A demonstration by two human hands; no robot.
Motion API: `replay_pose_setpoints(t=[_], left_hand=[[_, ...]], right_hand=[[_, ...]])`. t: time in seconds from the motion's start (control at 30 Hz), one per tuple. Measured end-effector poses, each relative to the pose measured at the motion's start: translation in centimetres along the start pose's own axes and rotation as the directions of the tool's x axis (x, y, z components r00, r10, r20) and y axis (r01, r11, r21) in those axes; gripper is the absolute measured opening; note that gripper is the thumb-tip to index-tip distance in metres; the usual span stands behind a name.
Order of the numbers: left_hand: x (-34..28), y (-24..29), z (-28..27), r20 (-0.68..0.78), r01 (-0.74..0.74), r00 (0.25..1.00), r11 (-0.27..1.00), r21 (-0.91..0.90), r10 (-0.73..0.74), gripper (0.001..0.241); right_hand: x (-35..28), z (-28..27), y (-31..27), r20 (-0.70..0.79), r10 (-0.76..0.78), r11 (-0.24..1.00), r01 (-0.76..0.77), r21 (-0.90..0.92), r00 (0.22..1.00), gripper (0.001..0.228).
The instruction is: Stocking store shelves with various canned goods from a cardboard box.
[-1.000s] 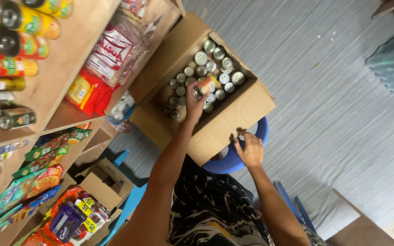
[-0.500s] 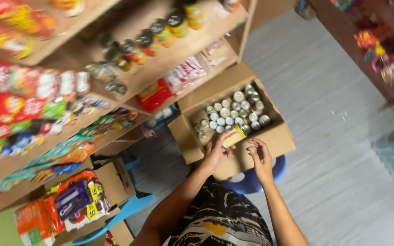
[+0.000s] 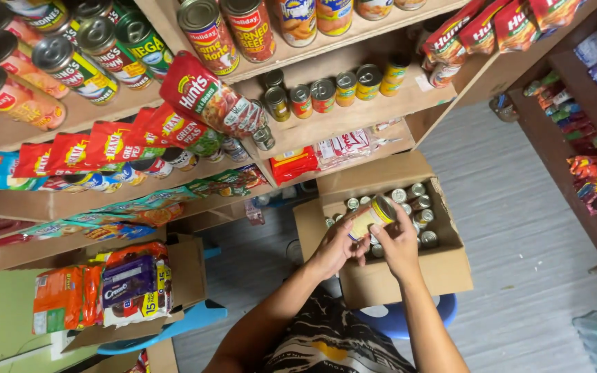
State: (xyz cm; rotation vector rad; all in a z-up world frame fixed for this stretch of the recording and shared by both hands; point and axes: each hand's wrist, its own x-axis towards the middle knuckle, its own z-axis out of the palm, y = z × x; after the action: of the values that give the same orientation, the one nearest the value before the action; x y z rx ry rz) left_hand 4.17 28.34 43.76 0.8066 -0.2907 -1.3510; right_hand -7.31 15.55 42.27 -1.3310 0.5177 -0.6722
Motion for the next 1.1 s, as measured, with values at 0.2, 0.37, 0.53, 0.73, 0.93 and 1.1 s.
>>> replay_pose_setpoints(t=[0.2,0.37,0.53,0.73,0.93,1.1], left_hand=[[-0.4,2.6,-1.4,0.039,-0.174,0.984,0.984,-0.038,0.176,0.057],[-0.6,4.7,-2.5,0.158,-0.211,0.959,0.966,-0.148,0.234,0.062],[-1.3,8.5,-1.3,0.050,-0.440,0.893,0.847,0.299,0.447,0.053],[-1.6,10.7,-1.9,0.075,-0.592,0.747,0.609,0.527,0.661,0.057],[-2.0,14.5,-5.6,0.143,-0.501,0.836,0.632,0.591,0.529,0.049],[-2.5,19.0,-6.2,0.568,-0.708,0.693,0.267,0.654,0.444,0.047]], right_hand=[[1.9,4.7,-6.3,0.150,-0.011,0.998,0.003,0.055,0.989,0.067],[2.6,6.0,-6.8,0.162,0.128,0.970,-0.158,0.187,0.978,0.067],[4.0,7.6,-7.7,0.098,-0.113,0.993,0.108,0.049,0.989,0.059],[5.5,9.0,-7.3,0.061,-0.045,0.997,0.041,0.066,0.997,0.058],[7.1,8.4,-7.1,0.360,0.202,0.837,-0.352,0.420,0.911,0.081],[7.4,9.3,-5.7,0.711,0.306,0.588,-0.713,0.382,0.634,0.072]])
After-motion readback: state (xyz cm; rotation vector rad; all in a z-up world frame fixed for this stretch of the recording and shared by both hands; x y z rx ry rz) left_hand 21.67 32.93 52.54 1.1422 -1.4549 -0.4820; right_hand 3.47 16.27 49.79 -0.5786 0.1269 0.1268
